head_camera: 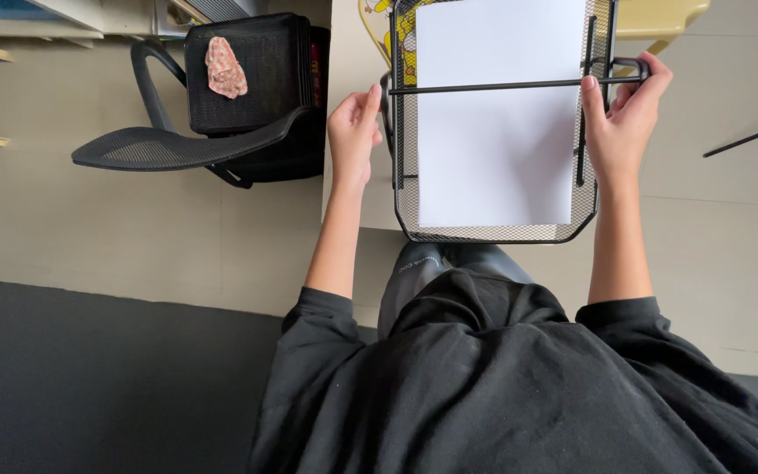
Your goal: Assemble a multi-tiered document tray by fitting trays into the support frame.
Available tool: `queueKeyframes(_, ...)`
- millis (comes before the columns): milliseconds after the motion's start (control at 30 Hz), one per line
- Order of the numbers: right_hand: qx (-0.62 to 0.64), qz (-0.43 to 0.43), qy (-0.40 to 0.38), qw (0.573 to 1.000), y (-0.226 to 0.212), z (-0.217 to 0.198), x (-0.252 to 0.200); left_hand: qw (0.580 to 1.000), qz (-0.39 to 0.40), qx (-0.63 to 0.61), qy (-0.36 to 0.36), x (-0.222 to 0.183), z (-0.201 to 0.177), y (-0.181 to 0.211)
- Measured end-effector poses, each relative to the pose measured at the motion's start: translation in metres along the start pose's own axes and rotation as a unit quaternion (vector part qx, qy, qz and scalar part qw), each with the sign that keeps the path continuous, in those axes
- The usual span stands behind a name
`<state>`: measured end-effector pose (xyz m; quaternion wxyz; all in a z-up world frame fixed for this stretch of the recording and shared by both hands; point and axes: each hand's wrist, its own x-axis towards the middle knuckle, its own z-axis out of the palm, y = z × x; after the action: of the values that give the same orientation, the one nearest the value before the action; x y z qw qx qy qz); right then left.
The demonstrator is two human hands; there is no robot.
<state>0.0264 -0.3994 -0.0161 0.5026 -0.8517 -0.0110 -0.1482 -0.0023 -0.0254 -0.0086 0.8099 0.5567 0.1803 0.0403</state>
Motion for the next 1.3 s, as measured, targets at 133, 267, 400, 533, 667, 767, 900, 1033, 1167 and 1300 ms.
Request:
queueKeyframes(133,0.007,0.005,0.002,1.0,0.0,0.0,-0.001,0.998,0.029,0.032,0.052,0.001,0.004,-0.001)
queueKeyframes(267,0.0,-0.008,0.006,1.0,0.005,0.002,-0.001,0.991,0.048,0.104,0.068,0.002,0.003,0.001)
queueKeyframes(400,-0.007,-0.02,0.012,1.0,0.003,0.003,0.0,0.995,0.036,0.085,0.033,0.003,0.001,0.005)
queueKeyframes(533,-0.001,-0.018,0.013,1.0,-0.001,0.002,-0.001,0.997,0.041,0.07,0.009,0.009,-0.009,-0.004)
queueKeyframes(667,0.007,-0.013,0.013,1.0,0.0,0.003,-0.001,0.996,0.065,0.04,-0.044,0.014,-0.015,-0.008)
queueKeyframes(767,-0.002,-0.015,0.013,1.0,0.001,0.002,-0.002,0.993,0.083,0.033,-0.075,0.014,-0.018,-0.008)
queueKeyframes(900,-0.002,-0.005,0.005,1.0,-0.001,0.0,-0.002,0.99,0.073,0.019,-0.118,0.013,-0.019,-0.003)
queueKeyframes(1033,0.001,-0.002,-0.001,1.0,0.0,-0.002,-0.001,0.987,0.07,0.122,-0.083,0.014,-0.019,0.002)
queueKeyframes(1167,-0.01,-0.002,-0.002,1.0,-0.001,-0.003,-0.002,0.967,0.069,0.225,-0.095,0.022,-0.019,0.009)
queueKeyframes(1300,-0.008,-0.004,-0.005,1.0,-0.001,-0.002,-0.002,0.971,-0.022,0.171,-0.167,0.028,-0.026,0.012)
